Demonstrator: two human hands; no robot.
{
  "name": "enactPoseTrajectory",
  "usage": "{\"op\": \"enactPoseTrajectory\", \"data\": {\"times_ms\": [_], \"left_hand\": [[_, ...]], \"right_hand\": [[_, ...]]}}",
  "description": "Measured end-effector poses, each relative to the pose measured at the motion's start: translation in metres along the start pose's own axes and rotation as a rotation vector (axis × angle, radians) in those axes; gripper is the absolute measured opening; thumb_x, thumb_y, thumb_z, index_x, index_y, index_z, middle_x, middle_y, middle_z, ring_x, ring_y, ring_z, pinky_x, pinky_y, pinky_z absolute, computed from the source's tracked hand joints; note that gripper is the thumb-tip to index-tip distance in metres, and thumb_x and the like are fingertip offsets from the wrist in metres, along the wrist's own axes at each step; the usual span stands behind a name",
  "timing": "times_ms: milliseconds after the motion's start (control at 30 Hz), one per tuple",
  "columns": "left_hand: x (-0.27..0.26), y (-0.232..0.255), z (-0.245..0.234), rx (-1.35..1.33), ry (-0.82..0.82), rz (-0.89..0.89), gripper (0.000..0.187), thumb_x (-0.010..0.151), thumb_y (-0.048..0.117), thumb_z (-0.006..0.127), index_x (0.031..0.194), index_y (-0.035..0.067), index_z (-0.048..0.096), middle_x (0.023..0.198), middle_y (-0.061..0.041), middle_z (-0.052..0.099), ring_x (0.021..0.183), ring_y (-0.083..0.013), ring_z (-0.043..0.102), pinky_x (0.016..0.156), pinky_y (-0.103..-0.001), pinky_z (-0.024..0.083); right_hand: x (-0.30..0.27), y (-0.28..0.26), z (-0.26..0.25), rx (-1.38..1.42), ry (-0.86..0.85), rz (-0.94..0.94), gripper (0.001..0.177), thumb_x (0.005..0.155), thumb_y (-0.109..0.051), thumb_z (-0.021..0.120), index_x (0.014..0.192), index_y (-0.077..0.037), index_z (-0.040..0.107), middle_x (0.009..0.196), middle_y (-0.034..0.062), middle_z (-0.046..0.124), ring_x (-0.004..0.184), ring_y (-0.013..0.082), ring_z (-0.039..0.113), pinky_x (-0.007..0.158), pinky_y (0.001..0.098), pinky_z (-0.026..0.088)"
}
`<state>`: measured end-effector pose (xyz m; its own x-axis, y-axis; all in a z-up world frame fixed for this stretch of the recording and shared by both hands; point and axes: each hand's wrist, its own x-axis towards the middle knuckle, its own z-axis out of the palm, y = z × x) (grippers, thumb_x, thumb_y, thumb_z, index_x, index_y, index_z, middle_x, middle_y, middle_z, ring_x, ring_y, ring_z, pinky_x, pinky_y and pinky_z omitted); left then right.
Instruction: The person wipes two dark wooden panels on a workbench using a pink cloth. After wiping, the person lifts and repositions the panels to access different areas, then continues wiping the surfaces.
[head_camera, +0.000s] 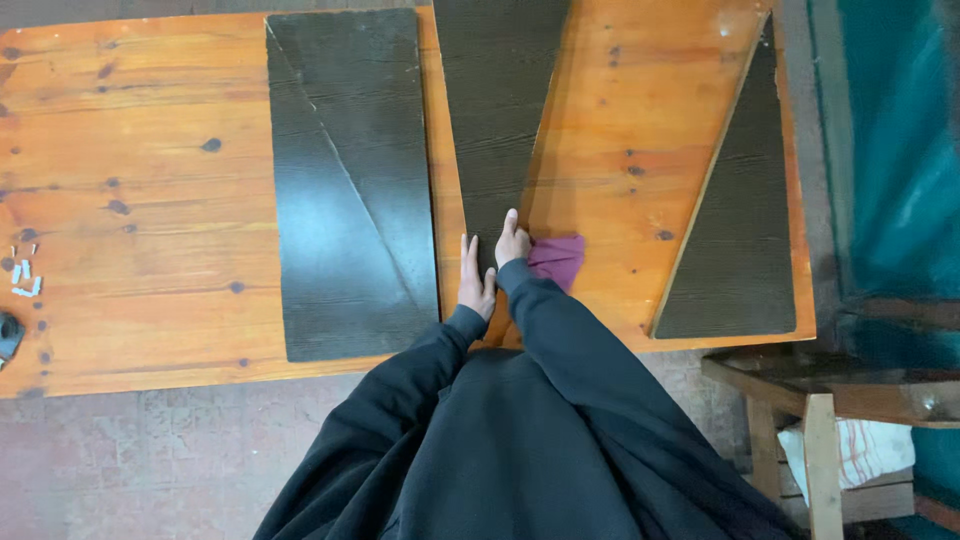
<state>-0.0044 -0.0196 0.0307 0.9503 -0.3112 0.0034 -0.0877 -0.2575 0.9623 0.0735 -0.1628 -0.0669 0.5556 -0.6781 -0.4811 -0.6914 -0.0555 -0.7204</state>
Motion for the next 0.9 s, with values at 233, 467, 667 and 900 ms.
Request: {"op": "enactPoseTrajectory", "data": {"times_ms": [233,467,667,900], "left_hand": [[0.01,0.014,0.05,0.001,0.002,0.074,0.085,0.117,0.003,0.056,0.193,0.014,0.02,0.198,-0.027,0.003,0.178,-0.0549,0.021,0.142,-0.066,0.03],[0.012,0.033,0.144,-0.007,0.014,0.114,0.078,0.122,0.008,0.049,0.194,0.015,0.019,0.199,-0.025,0.003,0.179,-0.0524,0.019,0.143,-0.065,0.028],[0.009,0.062,0.246,-0.061,0.018,0.098,0.075,0.122,0.008,0.049,0.192,0.009,0.021,0.197,-0.03,0.006,0.178,-0.0565,0.018,0.143,-0.068,0.027],[0.004,0.083,0.346,-0.061,0.005,0.062,0.076,0.122,0.011,0.048,0.193,0.012,0.02,0.197,-0.029,0.007,0.178,-0.0553,0.019,0.143,-0.068,0.028]], "right_hand": [[-0.03,-0.05,-0.083,0.094,0.029,-0.069,0.103,0.121,-0.076,0.037,0.141,0.017,0.077,0.146,0.0413,0.075,0.152,0.0563,0.062,0.13,0.065,0.045],[0.025,-0.022,-0.161,0.087,0.03,-0.021,0.102,0.117,-0.084,0.04,0.151,0.004,0.077,0.155,0.0263,0.077,0.156,0.0436,0.064,0.134,0.0569,0.048],[0.08,0.02,-0.244,0.098,0.031,-0.03,0.098,0.118,-0.081,0.044,0.152,0.005,0.076,0.158,0.0279,0.074,0.157,0.0469,0.062,0.134,0.0594,0.047],[0.126,0.053,-0.33,0.153,0.04,0.011,0.096,0.12,-0.078,0.046,0.152,0.008,0.075,0.161,0.0308,0.072,0.158,0.0466,0.061,0.135,0.0576,0.047]]}}
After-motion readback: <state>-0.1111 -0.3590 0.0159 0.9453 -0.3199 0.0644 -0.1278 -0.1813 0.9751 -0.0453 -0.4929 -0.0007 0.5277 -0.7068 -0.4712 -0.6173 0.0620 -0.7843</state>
